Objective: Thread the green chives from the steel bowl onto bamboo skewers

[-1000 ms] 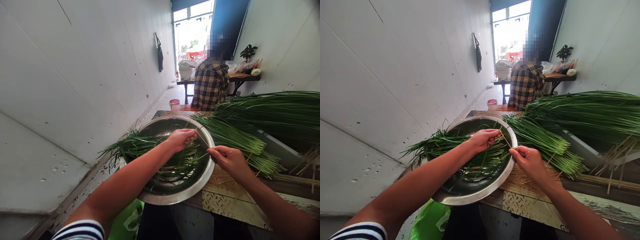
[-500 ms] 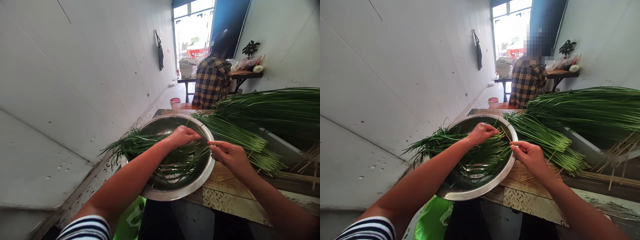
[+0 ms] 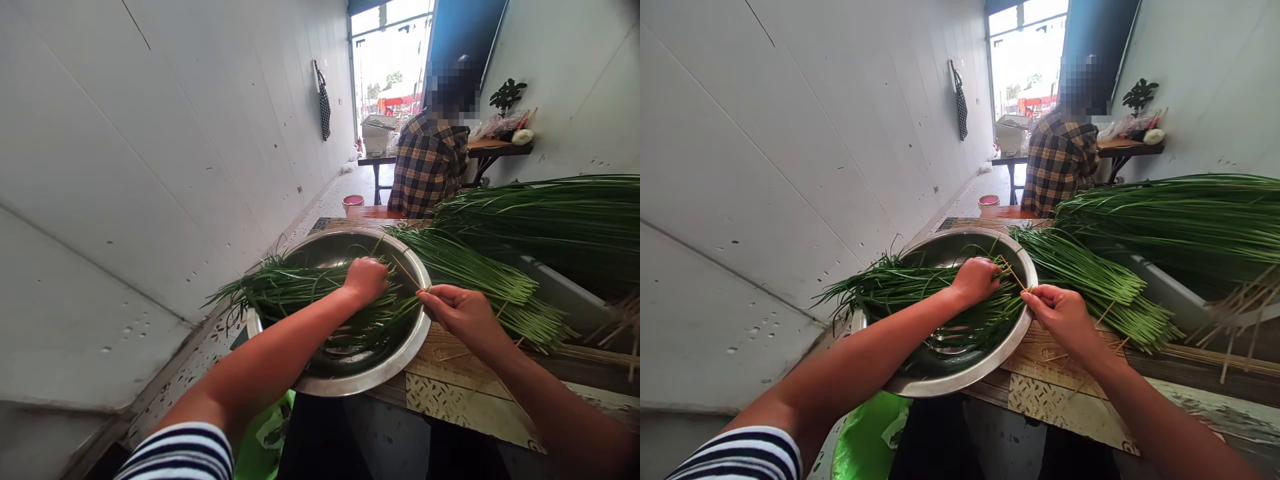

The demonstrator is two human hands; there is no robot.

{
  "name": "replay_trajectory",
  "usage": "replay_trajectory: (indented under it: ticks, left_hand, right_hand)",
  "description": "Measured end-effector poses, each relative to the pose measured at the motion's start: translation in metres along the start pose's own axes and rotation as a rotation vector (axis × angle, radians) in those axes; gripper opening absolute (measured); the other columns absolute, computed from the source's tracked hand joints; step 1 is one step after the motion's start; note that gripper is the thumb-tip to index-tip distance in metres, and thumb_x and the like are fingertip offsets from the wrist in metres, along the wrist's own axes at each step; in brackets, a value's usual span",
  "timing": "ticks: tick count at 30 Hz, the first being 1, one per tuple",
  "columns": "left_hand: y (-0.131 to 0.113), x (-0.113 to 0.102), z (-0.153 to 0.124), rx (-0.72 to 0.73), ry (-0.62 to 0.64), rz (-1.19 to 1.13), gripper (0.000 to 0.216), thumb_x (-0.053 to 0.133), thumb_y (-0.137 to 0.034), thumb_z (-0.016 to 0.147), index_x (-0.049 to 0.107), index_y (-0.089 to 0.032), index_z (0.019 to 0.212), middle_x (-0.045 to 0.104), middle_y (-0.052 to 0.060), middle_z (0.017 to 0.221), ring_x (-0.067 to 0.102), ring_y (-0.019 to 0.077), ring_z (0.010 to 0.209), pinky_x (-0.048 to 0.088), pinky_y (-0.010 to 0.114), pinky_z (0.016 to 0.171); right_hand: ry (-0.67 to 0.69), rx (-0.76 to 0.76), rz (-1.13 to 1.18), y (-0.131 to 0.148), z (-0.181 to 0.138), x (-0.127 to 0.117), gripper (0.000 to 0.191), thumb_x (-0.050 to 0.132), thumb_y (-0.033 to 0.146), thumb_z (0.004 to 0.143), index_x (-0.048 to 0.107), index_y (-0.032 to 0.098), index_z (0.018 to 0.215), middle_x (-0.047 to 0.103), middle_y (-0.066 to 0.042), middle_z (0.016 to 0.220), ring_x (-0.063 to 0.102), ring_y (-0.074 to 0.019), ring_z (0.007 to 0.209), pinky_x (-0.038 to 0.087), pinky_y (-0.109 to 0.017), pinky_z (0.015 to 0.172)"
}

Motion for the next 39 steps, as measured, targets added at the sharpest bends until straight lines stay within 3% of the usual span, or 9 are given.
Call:
replay_trajectory:
  ticks: [4,8,13,16,19,23,26,33,39]
  left_hand:
    - [-0.008,0.003,-0.001,0.053,-0.074,0.002,0.026,0.050,-0.016,0.081,0.068,-0.010,0.098,0.065,0.020,0.095,0.056,0.0293,0.094,0.034,0.039,0.083]
    - [-0.013,0.009,0.002,0.118,-0.096,-0.047,0.026,0.045,-0.013,0.084,0.070,-0.008,0.087,0.065,0.021,0.094,0.056,0.0285,0.095,0.035,0.039,0.084]
    - [0.001,-0.009,0.005,-0.092,-0.021,-0.233,0.019,0.056,-0.017,0.079,0.074,-0.014,0.085,0.069,0.014,0.089,0.061,0.0228,0.085,0.042,0.032,0.079]
    - [0.013,-0.021,0.004,-0.164,-0.065,-0.462,0.018,0.059,-0.019,0.078,0.075,-0.015,0.087,0.071,0.008,0.086,0.061,0.0178,0.079,0.045,0.028,0.078]
    - [0.023,-0.019,0.003,-0.268,-0.107,-0.836,0.020,0.059,-0.018,0.079,0.073,-0.013,0.093,0.070,0.006,0.079,0.059,0.0124,0.069,0.046,0.025,0.070]
    - [0.020,-0.007,0.003,-0.367,-0.033,-1.379,0.018,0.060,-0.012,0.079,0.070,-0.010,0.093,0.066,0.004,0.069,0.052,0.0062,0.055,0.042,0.020,0.057]
    - [0.015,-0.008,0.002,-0.383,-0.022,-1.572,0.012,0.065,-0.013,0.076,0.070,-0.008,0.086,0.063,0.003,0.066,0.049,0.0044,0.051,0.037,0.018,0.050]
    - [0.015,-0.009,-0.001,-0.481,0.083,-1.721,0.008,0.066,-0.013,0.077,0.068,-0.006,0.081,0.058,0.003,0.064,0.045,0.0022,0.048,0.031,0.016,0.044]
    - [0.016,-0.003,0.000,-0.475,0.181,-1.771,0.011,0.058,-0.011,0.083,0.068,-0.005,0.085,0.058,0.004,0.066,0.044,0.0020,0.047,0.031,0.014,0.042]
  right_hand:
    - [-0.004,0.002,-0.018,-0.001,0.001,0.000,0.039,0.066,0.054,0.070,0.070,0.015,0.077,0.045,0.004,0.048,0.032,-0.0063,0.042,0.023,-0.021,0.039]
    - [0.006,-0.013,-0.016,-0.003,0.001,-0.001,0.039,0.066,0.054,0.071,0.070,0.016,0.079,0.044,0.004,0.046,0.032,-0.0070,0.041,0.022,-0.022,0.039]
    - [0.017,-0.027,-0.017,-0.007,0.003,-0.001,0.040,0.065,0.055,0.073,0.069,0.016,0.078,0.046,0.003,0.049,0.033,-0.0074,0.042,0.023,-0.022,0.040]
    - [0.025,-0.035,-0.022,-0.009,0.004,-0.001,0.041,0.064,0.055,0.074,0.069,0.015,0.080,0.047,0.003,0.051,0.033,-0.0070,0.044,0.024,-0.021,0.041]
    - [0.035,-0.030,-0.016,-0.012,0.005,-0.001,0.040,0.064,0.054,0.075,0.069,0.015,0.081,0.045,0.003,0.052,0.032,-0.0063,0.045,0.022,-0.021,0.042]
    - [0.050,-0.031,-0.005,-0.014,0.006,-0.001,0.039,0.063,0.054,0.077,0.067,0.015,0.079,0.043,0.003,0.052,0.031,-0.0062,0.046,0.021,-0.021,0.043]
    - [0.053,-0.038,-0.017,-0.014,0.006,-0.001,0.039,0.062,0.053,0.078,0.066,0.015,0.077,0.041,0.004,0.052,0.030,-0.0062,0.047,0.021,-0.021,0.043]
    - [0.019,-0.042,-0.019,-0.010,0.004,-0.001,0.038,0.061,0.052,0.079,0.066,0.014,0.075,0.039,0.004,0.051,0.030,-0.0059,0.047,0.021,-0.021,0.043]
    - [0.018,-0.043,-0.031,-0.011,0.004,-0.002,0.039,0.061,0.052,0.079,0.067,0.014,0.076,0.040,0.004,0.051,0.030,-0.0060,0.047,0.022,-0.021,0.043]
Point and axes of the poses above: each hand's wrist, its own z-axis towards the middle knuckle, its own x-axis out of the palm, y = z × x, the point moved 5 cm from there along z, towards the middle knuckle
